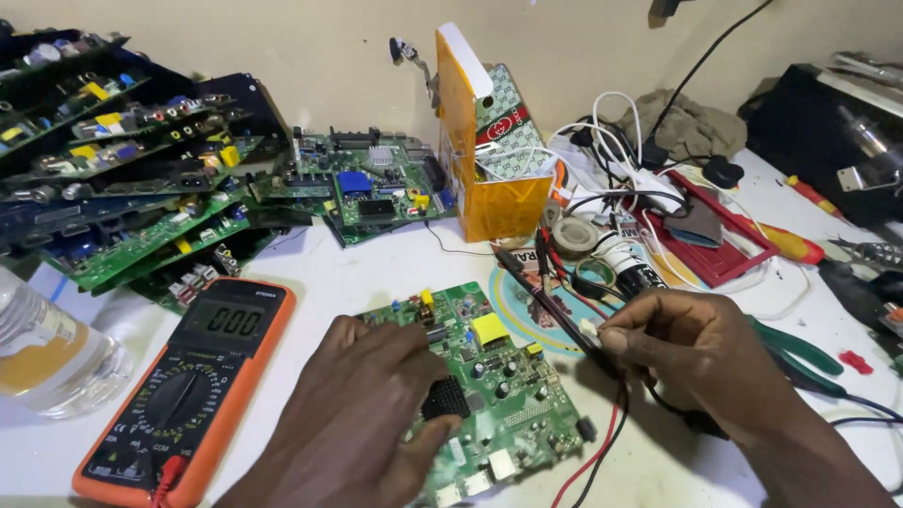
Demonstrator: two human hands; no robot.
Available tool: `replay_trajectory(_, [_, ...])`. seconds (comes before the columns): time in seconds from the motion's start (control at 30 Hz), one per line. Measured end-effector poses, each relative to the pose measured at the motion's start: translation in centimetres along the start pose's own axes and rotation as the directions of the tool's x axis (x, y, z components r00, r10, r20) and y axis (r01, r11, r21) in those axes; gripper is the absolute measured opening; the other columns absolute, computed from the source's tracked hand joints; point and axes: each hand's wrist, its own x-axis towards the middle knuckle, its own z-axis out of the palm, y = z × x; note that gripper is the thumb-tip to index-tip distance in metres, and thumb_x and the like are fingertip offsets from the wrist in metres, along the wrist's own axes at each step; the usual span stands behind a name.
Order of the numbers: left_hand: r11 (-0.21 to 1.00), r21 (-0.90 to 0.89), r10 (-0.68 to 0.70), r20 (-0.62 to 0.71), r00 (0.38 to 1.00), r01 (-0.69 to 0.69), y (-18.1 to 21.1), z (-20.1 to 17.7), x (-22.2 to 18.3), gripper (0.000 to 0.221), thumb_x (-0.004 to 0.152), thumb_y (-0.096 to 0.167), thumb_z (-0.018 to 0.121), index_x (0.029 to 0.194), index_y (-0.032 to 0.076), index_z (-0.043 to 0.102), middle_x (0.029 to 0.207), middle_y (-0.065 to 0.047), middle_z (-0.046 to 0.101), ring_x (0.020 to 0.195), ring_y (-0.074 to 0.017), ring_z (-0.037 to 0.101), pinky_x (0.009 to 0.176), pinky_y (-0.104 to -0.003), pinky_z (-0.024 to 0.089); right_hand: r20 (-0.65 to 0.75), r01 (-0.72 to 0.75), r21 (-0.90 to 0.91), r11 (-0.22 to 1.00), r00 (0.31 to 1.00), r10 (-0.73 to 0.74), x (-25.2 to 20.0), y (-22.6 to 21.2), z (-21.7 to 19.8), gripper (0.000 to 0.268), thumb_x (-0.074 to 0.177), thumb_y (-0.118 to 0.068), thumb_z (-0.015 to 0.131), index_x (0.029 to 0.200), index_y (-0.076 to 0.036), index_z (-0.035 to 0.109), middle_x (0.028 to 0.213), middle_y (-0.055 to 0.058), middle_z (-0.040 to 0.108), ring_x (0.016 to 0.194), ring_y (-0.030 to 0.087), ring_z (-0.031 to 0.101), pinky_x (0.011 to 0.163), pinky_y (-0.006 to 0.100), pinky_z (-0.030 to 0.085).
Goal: Connecting various ribbon cables and wire connectors to a television circuit board on a repair bench.
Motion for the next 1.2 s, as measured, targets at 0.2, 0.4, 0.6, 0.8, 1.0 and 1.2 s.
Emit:
replay_trajectory(0.2, [0.988,0.022,0.155,0.033,0.987,-0.156,-2.2,-0.6,0.0,0.021,0.081,0.027,0.078,0.097,0.02,0.068,0.098,-0.003,0.059,0.096,-0.0302,0.059,0.081,-0.044,0.036,0.071,0.028,-0.028,0.999,0.997,-0.026,0.5,1.2,0.0,0.013,0.077,0.004,0.084,0.083,0.015,0.081,0.06,0.024,0.071,0.051,0.03,0.062,0.043,0.041,0.054])
replay_trajectory(0.4, [0.978,-0.069,0.199,0.025,0.98,-0.197,-3.2,-2.0,-0.1,0.025,0.082,0.013,0.076,0.106,0.016,0.071,0.102,-0.001,0.063,0.102,-0.0247,0.06,0.098,-0.044,0.032,0.015,0.04,-0.187,0.982,0.999,-0.037,0.3,1.1,0.8,0.012,0.07,0.007,0.089,0.082,0.01,0.088,0.07,0.02,0.083,0.059,0.023,0.068,0.051,0.033,0.055])
replay_trajectory(0.6, [0.983,-0.091,0.147,-0.138,0.979,-0.16,-5.0,-2.5,-0.7,0.049,0.075,0.004,0.067,0.123,0.013,0.075,0.126,-0.005,0.072,0.128,-0.0257,0.059,0.117,-0.055,0.024,0.006,0.012,-0.276,0.961,1.0,-0.01,0.0,0.8,1.2,0.009,0.073,0.0,0.09,0.081,0.005,0.089,0.074,0.015,0.086,0.064,0.02,0.07,0.057,0.031,0.052])
replay_trajectory(0.8, [0.964,-0.097,-0.262,-0.176,0.949,0.248,-2.8,-3.2,-1.0,0.03,0.088,0.032,0.071,0.111,0.016,0.079,0.116,-0.005,0.071,0.111,-0.0269,0.063,0.091,-0.049,0.05,0.094,0.093,-0.308,0.947,0.993,-0.067,0.0,0.2,2.6,0.013,0.081,-0.017,0.082,0.082,-0.004,0.08,0.096,0.007,0.084,0.078,0.015,0.07,0.063,0.029,0.051])
replay_trajectory(1.0, [0.903,0.16,-0.39,-0.077,0.917,0.398,-2.7,-1.3,-0.9,0.05,0.089,0.062,0.075,0.108,0.016,0.075,0.113,-0.007,0.064,0.115,-0.0334,0.053,0.085,-0.054,0.054,0.19,0.049,-0.456,0.888,0.981,0.043,0.0,-0.9,4.3,0.02,0.082,-0.036,0.074,0.086,-0.016,0.08,0.133,-0.006,0.089,0.115,0.008,0.08,0.086,0.034,0.054])
replay_trajectory(1.2, [0.942,-0.063,-0.334,-0.063,0.94,0.331,-4.2,-1.1,-0.9,0.046,0.085,0.042,0.08,0.121,0.013,0.075,0.137,-0.009,0.058,0.134,-0.0326,0.047,0.108,-0.053,0.041,0.212,-0.051,-0.305,0.951,0.97,0.12,-0.8,-0.7,3.3,0.015,0.079,-0.019,0.08,0.078,-0.004,0.079,0.105,0.009,0.098,0.107,0.016,0.091,0.077,0.034,0.06])
